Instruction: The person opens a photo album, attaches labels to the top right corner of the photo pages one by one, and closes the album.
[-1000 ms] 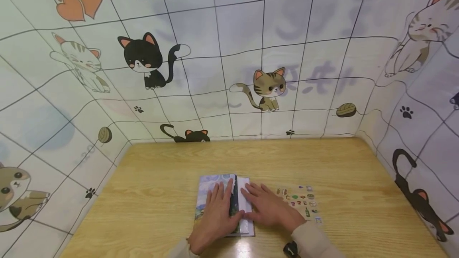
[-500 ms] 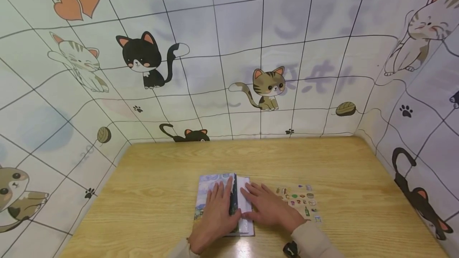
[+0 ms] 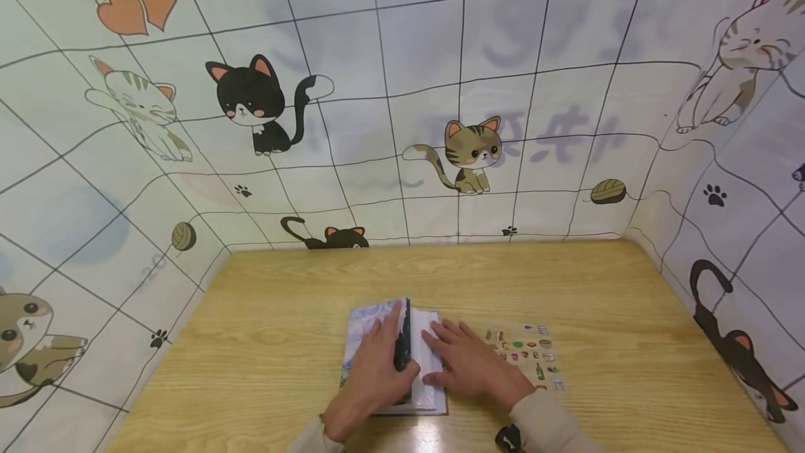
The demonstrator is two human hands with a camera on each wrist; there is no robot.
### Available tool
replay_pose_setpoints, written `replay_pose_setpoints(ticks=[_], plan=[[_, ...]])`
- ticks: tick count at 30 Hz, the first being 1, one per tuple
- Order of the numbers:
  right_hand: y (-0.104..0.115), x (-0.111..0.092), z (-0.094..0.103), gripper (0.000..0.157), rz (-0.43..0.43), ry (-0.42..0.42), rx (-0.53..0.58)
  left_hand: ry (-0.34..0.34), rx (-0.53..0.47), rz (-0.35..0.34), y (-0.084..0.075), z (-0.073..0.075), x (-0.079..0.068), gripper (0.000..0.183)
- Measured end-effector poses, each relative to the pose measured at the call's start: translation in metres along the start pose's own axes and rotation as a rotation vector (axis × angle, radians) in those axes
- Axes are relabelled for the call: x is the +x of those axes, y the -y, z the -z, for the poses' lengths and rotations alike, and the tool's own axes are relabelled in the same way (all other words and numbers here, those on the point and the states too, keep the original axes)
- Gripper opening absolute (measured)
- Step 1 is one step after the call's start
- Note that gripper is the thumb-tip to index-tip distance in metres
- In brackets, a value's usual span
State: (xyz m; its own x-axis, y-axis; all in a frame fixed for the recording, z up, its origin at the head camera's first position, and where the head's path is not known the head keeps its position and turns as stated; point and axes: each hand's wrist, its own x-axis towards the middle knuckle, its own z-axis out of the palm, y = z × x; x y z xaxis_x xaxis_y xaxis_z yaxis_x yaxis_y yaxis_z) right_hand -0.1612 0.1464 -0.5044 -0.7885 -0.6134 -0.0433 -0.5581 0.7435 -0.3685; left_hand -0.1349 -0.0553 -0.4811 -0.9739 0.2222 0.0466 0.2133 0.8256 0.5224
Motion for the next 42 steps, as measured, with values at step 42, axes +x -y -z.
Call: replay_pose_setpoints(ticks=[42], plan=[[0.001, -0.005, 0.002, 0.078, -0.048, 0.023, 0.095, 0.030, -0.583, -0.022, 0.039, 0.066, -0.006, 0.090]])
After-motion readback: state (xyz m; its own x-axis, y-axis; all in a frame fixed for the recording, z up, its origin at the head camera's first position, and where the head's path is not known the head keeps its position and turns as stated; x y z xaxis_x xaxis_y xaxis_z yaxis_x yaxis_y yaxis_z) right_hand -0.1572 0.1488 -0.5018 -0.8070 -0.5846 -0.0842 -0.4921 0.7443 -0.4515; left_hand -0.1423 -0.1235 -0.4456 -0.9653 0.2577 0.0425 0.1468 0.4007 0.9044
